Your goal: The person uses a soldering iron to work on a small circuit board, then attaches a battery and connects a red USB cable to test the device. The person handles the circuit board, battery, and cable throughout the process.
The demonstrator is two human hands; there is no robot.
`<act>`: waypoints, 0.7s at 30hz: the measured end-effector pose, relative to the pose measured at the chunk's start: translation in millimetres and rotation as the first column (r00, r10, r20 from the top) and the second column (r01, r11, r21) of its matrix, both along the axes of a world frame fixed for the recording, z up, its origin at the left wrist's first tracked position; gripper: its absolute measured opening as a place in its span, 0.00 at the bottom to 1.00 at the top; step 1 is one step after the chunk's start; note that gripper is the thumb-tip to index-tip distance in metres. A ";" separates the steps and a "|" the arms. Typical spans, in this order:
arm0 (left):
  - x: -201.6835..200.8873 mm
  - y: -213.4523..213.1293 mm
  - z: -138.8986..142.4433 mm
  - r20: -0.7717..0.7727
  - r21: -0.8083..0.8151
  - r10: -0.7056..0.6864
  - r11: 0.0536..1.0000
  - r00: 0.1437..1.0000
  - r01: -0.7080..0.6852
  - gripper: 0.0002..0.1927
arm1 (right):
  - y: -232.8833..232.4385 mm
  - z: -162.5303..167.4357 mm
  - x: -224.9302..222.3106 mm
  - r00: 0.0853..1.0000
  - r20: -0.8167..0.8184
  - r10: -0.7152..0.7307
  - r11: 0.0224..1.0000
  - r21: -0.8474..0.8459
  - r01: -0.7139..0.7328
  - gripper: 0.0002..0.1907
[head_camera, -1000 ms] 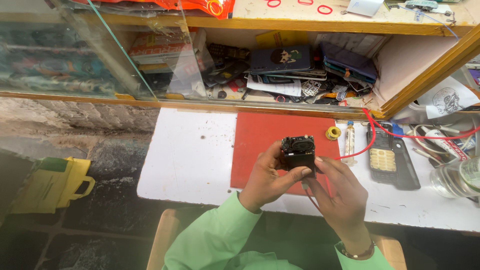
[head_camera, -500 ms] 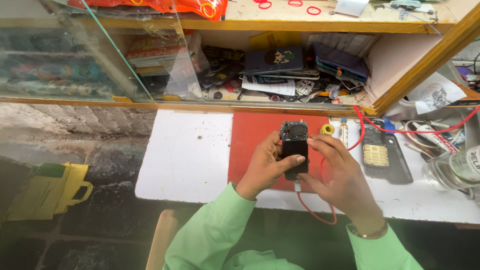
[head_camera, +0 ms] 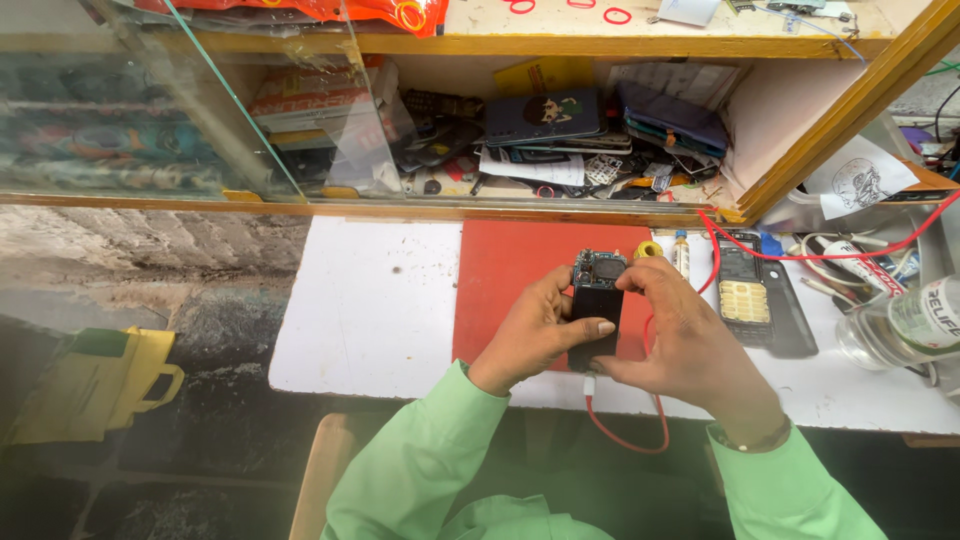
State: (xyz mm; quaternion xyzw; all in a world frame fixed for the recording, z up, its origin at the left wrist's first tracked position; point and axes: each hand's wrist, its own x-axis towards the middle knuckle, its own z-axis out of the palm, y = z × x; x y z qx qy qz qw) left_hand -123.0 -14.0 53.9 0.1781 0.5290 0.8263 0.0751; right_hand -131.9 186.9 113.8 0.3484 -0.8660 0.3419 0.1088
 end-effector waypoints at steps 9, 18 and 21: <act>-3.5 -3.5 7.6 0.014 -0.150 -0.024 0.988 1.000 0.026 0.29 | 4.4 -9.5 -7.0 0.994 0.094 0.063 0.994 -0.099 -0.054 0.44; -13.0 -14.3 -1.9 0.218 0.201 -0.251 0.957 0.943 0.209 0.28 | 11.3 -10.7 -10.9 0.991 0.108 0.083 0.985 -0.158 -0.065 0.44; -16.1 -16.9 -7.9 0.136 0.367 -0.397 0.871 0.908 0.326 0.26 | 14.5 -14.5 -14.3 0.984 0.123 0.129 0.969 -0.227 -0.098 0.45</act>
